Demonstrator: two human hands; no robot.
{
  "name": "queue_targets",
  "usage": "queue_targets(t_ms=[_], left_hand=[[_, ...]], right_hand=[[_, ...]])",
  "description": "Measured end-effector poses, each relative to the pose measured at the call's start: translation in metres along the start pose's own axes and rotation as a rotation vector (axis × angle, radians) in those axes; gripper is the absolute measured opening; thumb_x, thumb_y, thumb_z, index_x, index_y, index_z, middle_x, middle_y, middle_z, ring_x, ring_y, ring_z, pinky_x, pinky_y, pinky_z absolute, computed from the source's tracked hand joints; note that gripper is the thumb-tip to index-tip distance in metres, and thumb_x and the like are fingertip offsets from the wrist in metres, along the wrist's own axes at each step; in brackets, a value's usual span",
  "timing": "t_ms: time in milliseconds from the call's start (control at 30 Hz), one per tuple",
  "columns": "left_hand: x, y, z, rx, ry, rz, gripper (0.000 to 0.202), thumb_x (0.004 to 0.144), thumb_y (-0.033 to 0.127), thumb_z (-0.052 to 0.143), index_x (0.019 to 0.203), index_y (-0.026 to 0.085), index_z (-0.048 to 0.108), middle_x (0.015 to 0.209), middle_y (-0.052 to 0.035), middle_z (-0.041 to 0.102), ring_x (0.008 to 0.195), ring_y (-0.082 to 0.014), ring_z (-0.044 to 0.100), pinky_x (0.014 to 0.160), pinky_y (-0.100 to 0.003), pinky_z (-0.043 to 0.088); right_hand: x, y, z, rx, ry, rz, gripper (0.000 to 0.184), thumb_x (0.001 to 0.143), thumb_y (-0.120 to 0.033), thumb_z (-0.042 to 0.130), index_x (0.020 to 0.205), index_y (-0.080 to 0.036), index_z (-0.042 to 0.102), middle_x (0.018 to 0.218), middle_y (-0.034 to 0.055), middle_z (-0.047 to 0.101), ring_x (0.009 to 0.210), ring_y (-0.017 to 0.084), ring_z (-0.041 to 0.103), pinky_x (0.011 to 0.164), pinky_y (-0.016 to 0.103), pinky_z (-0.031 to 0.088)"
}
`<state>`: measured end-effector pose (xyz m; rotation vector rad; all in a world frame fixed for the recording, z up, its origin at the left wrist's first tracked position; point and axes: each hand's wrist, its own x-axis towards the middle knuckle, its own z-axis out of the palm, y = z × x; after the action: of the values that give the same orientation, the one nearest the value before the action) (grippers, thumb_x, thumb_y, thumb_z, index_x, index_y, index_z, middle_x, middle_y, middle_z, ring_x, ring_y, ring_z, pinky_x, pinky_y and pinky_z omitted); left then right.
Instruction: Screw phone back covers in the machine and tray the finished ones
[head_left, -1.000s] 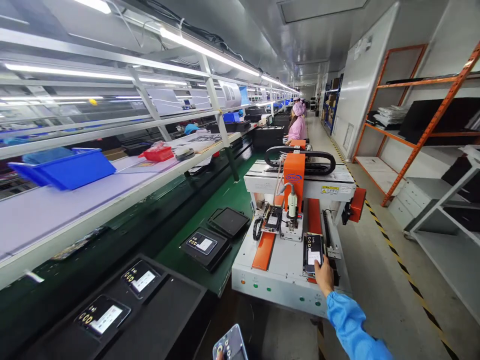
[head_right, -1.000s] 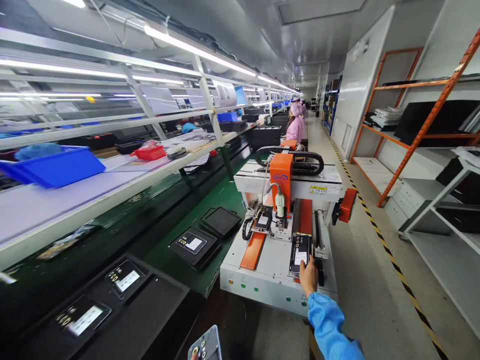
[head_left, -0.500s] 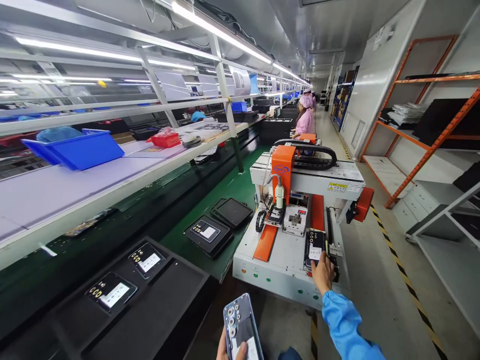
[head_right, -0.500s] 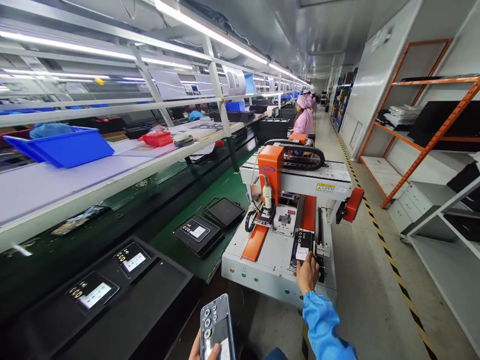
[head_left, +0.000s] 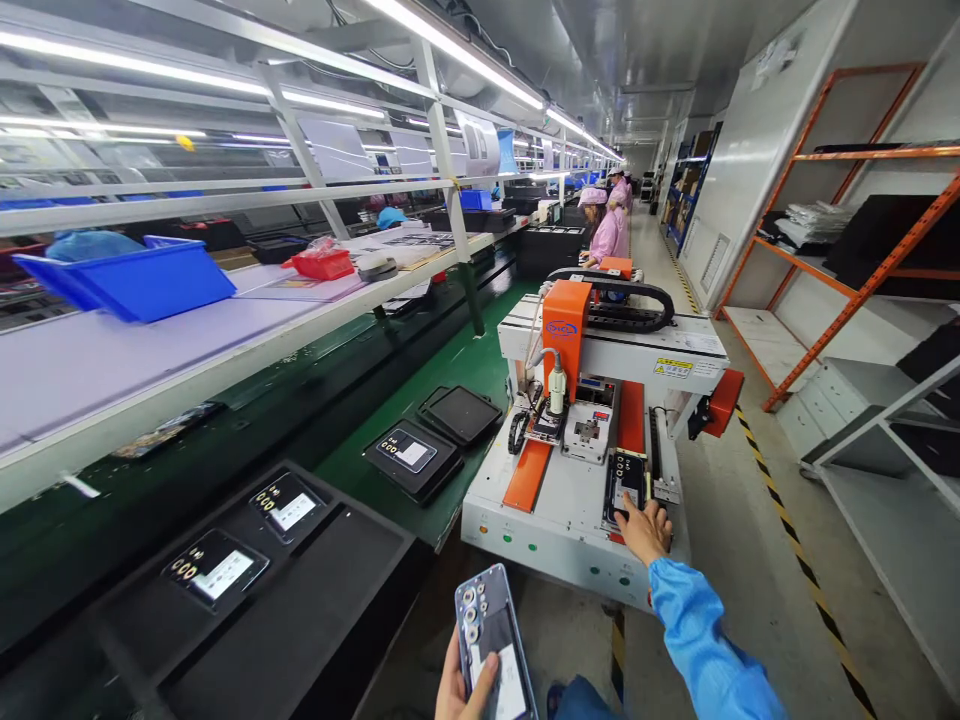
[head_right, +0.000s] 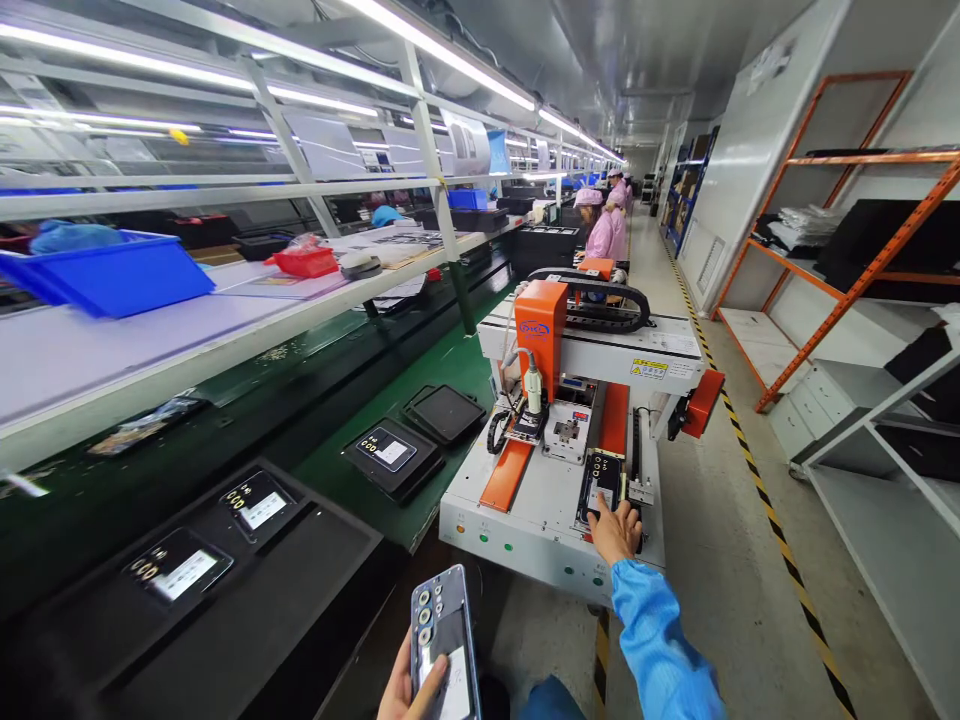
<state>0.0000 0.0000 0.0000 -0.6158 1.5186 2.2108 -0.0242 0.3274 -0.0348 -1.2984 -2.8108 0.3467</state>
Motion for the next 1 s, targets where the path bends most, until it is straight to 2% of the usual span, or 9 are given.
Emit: queue_targets(t_ms=[100, 167, 267, 333, 367, 500, 633, 833, 1000], left_hand=[[-0.005, 0.016, 0.013, -0.047, -0.021, 0.032, 0.104, 0.055, 0.042, 0.086, 0.145, 0.024, 0.038, 0.106, -0.0082, 0.077, 0.093, -0.0315, 0.072, 0.084, -0.041, 0.057], [-0.011, 0.029, 0.021, -0.11, -0.029, 0.051, 0.087, 0.058, 0.042, 0.083, 0.136, 0.023, 0.051, 0.112, -0.0088, 0.075, 0.103, -0.0315, 0.069, 0.09, -0.04, 0.054], [-0.024, 0.048, 0.031, -0.215, -0.074, 0.061, 0.069, 0.059, 0.042, 0.082, 0.122, 0.022, 0.064, 0.125, -0.0078, 0.07, 0.117, -0.0302, 0.061, 0.094, -0.034, 0.05], [-0.037, 0.057, 0.035, -0.245, -0.121, 0.041, 0.069, 0.061, 0.041, 0.08, 0.125, 0.023, 0.062, 0.13, -0.0077, 0.066, 0.119, -0.0304, 0.06, 0.094, -0.035, 0.049], [-0.044, 0.061, 0.036, -0.249, -0.138, 0.026, 0.07, 0.064, 0.04, 0.078, 0.129, 0.023, 0.059, 0.13, -0.0083, 0.066, 0.117, -0.0307, 0.061, 0.093, -0.036, 0.049], [-0.068, 0.072, 0.037, -0.264, -0.202, 0.0, 0.074, 0.067, 0.034, 0.074, 0.136, 0.021, 0.052, 0.119, -0.0101, 0.071, 0.099, -0.0288, 0.067, 0.085, -0.037, 0.052], [-0.085, 0.08, 0.036, -0.277, -0.331, -0.003, 0.07, 0.069, 0.033, 0.072, 0.135, 0.02, 0.053, 0.102, -0.0086, 0.076, 0.074, -0.0214, 0.067, 0.066, -0.032, 0.051], [-0.096, 0.083, 0.038, -0.356, -0.49, 0.001, 0.065, 0.07, 0.033, 0.071, 0.132, 0.019, 0.057, 0.099, -0.0103, 0.076, 0.079, -0.0238, 0.068, 0.074, -0.036, 0.052], [-0.096, 0.075, 0.038, -0.411, -0.561, 0.023, 0.064, 0.073, 0.029, 0.07, 0.135, 0.026, 0.054, 0.102, -0.0092, 0.076, 0.081, -0.0215, 0.069, 0.074, -0.033, 0.053]], right_hand=[[-0.014, -0.005, -0.007, 0.083, 0.011, -0.071, 0.044, 0.089, -0.032, 0.052, 0.133, -0.027, 0.058, 0.124, 0.0176, 0.054, 0.11, 0.033, 0.056, 0.092, 0.046, 0.044], [-0.039, -0.016, -0.014, 0.374, -0.072, -0.197, 0.046, 0.092, -0.036, 0.045, 0.133, -0.02, 0.058, 0.118, 0.0168, 0.059, 0.102, 0.028, 0.06, 0.092, 0.042, 0.047], [-0.095, -0.039, -0.035, 0.99, -0.582, -0.423, 0.061, 0.092, -0.058, 0.038, 0.129, -0.015, 0.06, 0.095, 0.0115, 0.069, 0.075, 0.022, 0.065, 0.075, 0.038, 0.053], [-0.131, -0.052, -0.057, 1.181, -0.958, -0.532, 0.066, 0.089, -0.066, 0.042, 0.128, -0.017, 0.06, 0.087, 0.0079, 0.072, 0.069, 0.02, 0.065, 0.071, 0.036, 0.054], [-0.146, -0.057, -0.069, 1.236, -1.032, -0.566, 0.062, 0.089, -0.064, 0.046, 0.127, -0.018, 0.061, 0.089, 0.0072, 0.072, 0.074, 0.02, 0.066, 0.076, 0.036, 0.054], [-0.175, -0.064, -0.105, 1.337, -1.096, -0.529, 0.054, 0.086, -0.06, 0.057, 0.124, -0.022, 0.064, 0.104, 0.0078, 0.073, 0.098, 0.023, 0.066, 0.091, 0.038, 0.052], [-0.18, -0.054, -0.11, 1.346, -1.144, -0.485, 0.063, 0.078, -0.066, 0.062, 0.124, -0.023, 0.063, 0.108, 0.0105, 0.073, 0.102, 0.028, 0.066, 0.094, 0.043, 0.051], [-0.186, -0.046, -0.1, 1.498, -1.171, -0.427, 0.057, 0.077, -0.06, 0.067, 0.118, -0.022, 0.066, 0.104, 0.0114, 0.075, 0.101, 0.03, 0.068, 0.092, 0.046, 0.052], [-0.191, -0.054, -0.109, 1.616, -1.241, -0.384, 0.05, 0.08, -0.056, 0.066, 0.114, -0.021, 0.068, 0.103, 0.0114, 0.075, 0.099, 0.029, 0.069, 0.089, 0.043, 0.053]])
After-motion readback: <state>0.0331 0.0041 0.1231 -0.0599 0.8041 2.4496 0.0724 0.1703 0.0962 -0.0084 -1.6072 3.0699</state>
